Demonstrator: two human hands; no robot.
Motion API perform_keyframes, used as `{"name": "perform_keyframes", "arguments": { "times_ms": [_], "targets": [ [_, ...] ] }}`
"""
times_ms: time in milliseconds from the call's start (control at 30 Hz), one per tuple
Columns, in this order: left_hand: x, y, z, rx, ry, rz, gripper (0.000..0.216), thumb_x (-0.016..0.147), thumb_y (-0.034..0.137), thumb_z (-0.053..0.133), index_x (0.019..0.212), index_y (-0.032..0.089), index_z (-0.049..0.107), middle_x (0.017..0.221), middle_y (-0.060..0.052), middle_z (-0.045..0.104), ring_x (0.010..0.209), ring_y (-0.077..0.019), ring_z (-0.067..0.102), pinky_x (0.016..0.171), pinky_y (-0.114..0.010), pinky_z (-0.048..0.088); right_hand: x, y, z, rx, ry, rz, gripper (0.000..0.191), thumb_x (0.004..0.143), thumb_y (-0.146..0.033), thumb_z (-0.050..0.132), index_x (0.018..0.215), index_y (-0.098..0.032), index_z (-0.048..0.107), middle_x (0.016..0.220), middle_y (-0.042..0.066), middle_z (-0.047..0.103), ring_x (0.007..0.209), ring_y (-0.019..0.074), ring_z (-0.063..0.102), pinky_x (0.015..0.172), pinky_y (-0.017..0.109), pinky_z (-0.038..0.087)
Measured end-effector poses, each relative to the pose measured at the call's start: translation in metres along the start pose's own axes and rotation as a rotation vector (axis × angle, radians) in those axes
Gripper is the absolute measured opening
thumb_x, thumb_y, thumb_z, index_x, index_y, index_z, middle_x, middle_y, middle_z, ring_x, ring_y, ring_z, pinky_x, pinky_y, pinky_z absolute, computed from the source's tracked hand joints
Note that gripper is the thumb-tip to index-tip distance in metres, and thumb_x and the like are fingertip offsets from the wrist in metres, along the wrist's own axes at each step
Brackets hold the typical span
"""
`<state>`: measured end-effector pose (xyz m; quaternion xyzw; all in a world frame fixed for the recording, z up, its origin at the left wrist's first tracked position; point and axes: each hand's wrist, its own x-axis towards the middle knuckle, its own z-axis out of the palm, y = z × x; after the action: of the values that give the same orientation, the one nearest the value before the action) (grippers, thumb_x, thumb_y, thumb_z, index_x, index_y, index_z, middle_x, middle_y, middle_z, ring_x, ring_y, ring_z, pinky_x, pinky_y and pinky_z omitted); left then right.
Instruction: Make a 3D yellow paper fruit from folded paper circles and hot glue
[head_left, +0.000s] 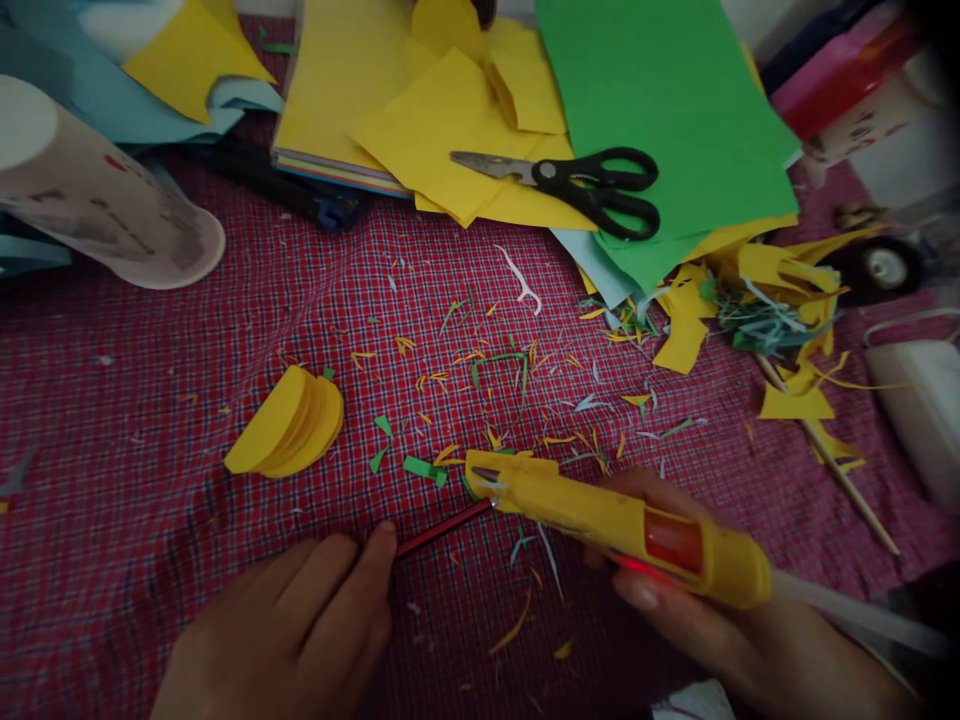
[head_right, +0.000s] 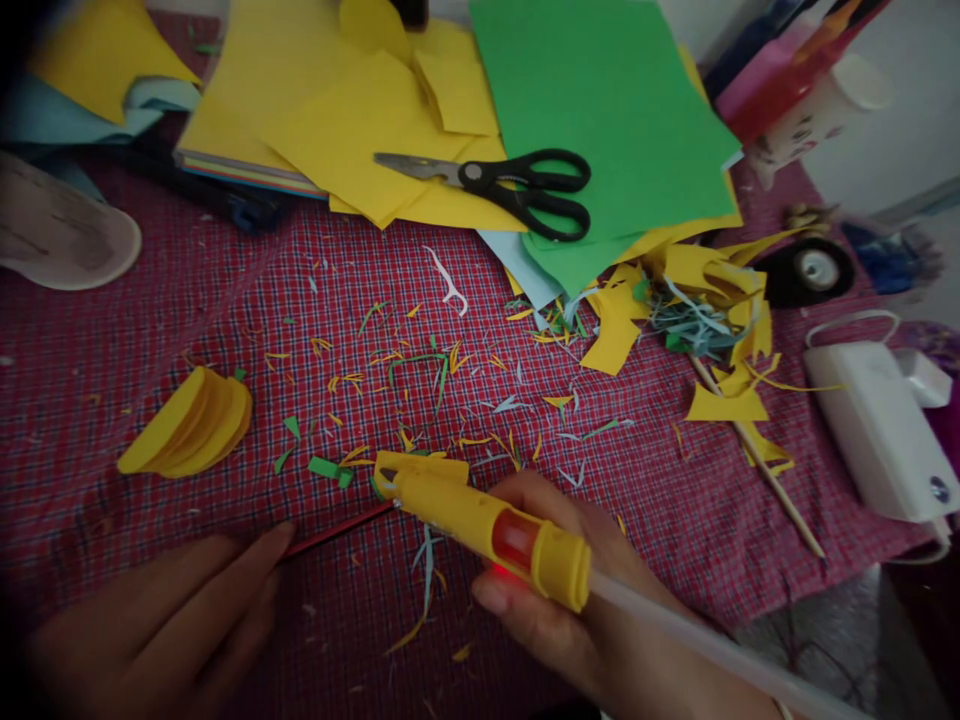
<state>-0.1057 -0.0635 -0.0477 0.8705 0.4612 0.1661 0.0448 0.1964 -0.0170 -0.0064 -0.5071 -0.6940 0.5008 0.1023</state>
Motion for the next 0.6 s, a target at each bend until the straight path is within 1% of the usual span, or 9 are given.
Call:
{"name": "perform_keyframes", "arguments": {
  "times_ms": [100,167,233,300,367,433,467,500,600],
  "targets": [
    [0.0,0.0,-0.001,0.026,0.004,-0.001,0.022,0.092,0.016,0.047,0.11,0.012,0.059,0.08,-0.005,0.064,0.065,-0.0139,0.06,0.054,-0.026,0.051,-0.007,0.003,-0.006,-0.011,-0.039,0.021,0.018,0.089,-0.033,0.054,0.106,-0.028,0.055,0.089,0.001,0.068,0.078,0.0191,0.067,0.059,0.026,0.055],
    [-0.001,0.0,-0.001,0.042,-0.011,0.002,0.023,0.093,0.017,0.047,0.112,0.013,0.059,0.08,-0.005,0.064,0.066,-0.0143,0.061,0.055,-0.026,0.051,-0.015,0.007,-0.01,-0.014,-0.033,0.023,0.02,0.088,-0.034,0.055,0.108,-0.03,0.055,0.092,0.001,0.068,0.082,0.02,0.067,0.065,0.028,0.057],
    [-0.002,0.0,0.0,0.038,-0.028,-0.013,0.024,0.093,0.019,0.046,0.114,0.013,0.058,0.08,-0.004,0.064,0.065,-0.0143,0.061,0.055,-0.026,0.052,-0.025,0.012,-0.013,0.022,-0.001,0.003,0.024,0.089,-0.039,0.053,0.113,-0.033,0.053,0.095,0.001,0.068,0.085,0.0203,0.068,0.07,0.029,0.058],
    [-0.004,0.0,0.001,0.02,-0.009,-0.048,0.026,0.093,0.023,0.048,0.116,0.014,0.057,0.082,-0.005,0.066,0.068,-0.0151,0.063,0.057,-0.026,0.053,-0.032,0.016,-0.016,0.028,0.091,-0.006,0.026,0.09,-0.042,0.05,0.116,-0.034,0.05,0.096,0.002,0.068,0.084,0.0206,0.068,0.069,0.03,0.058],
    [-0.005,0.0,0.0,-0.014,0.028,-0.107,0.025,0.093,0.026,0.049,0.113,0.015,0.057,0.085,-0.006,0.068,0.07,-0.016,0.065,0.059,-0.027,0.055,-0.035,0.017,-0.017,-0.068,0.281,-0.008,0.028,0.088,-0.045,0.053,0.113,-0.033,0.05,0.092,0.003,0.067,0.075,0.021,0.067,0.06,0.03,0.057],
    [-0.004,0.0,-0.002,-0.052,0.039,-0.158,0.018,0.093,0.027,0.046,0.102,0.017,0.057,0.081,-0.004,0.069,0.066,-0.0155,0.066,0.057,-0.026,0.055,-0.037,0.018,-0.018,-0.2,0.455,-0.022,0.03,0.083,-0.044,0.06,0.108,-0.031,0.051,0.087,0.003,0.065,0.069,0.0212,0.066,0.055,0.031,0.056],
    [-0.002,0.0,-0.003,-0.072,0.018,-0.169,0.015,0.093,0.026,0.044,0.097,0.018,0.057,0.078,-0.003,0.068,0.064,-0.0151,0.066,0.056,-0.026,0.055,-0.038,0.018,-0.018,-0.232,0.496,-0.038,0.031,0.081,-0.043,0.063,0.107,-0.03,0.051,0.086,0.003,0.065,0.067,0.0209,0.065,0.054,0.03,0.055],
    [-0.001,0.0,-0.005,-0.084,-0.005,-0.165,0.014,0.094,0.024,0.043,0.093,0.019,0.056,0.076,-0.002,0.068,0.062,-0.0147,0.065,0.054,-0.025,0.054,-0.04,0.019,-0.018,-0.23,0.489,-0.056,0.031,0.081,-0.042,0.063,0.106,-0.029,0.052,0.085,0.002,0.065,0.066,0.0204,0.065,0.053,0.03,0.054],
    [0.005,-0.001,-0.007,-0.067,-0.038,-0.101,0.016,0.094,0.021,0.04,0.091,0.019,0.056,0.073,-0.001,0.067,0.062,-0.0145,0.066,0.053,-0.024,0.054,-0.044,0.022,-0.016,-0.09,0.295,-0.103,0.026,0.084,-0.037,0.059,0.108,-0.028,0.052,0.084,0.002,0.067,0.07,0.0192,0.066,0.055,0.027,0.053]
  ]
}}
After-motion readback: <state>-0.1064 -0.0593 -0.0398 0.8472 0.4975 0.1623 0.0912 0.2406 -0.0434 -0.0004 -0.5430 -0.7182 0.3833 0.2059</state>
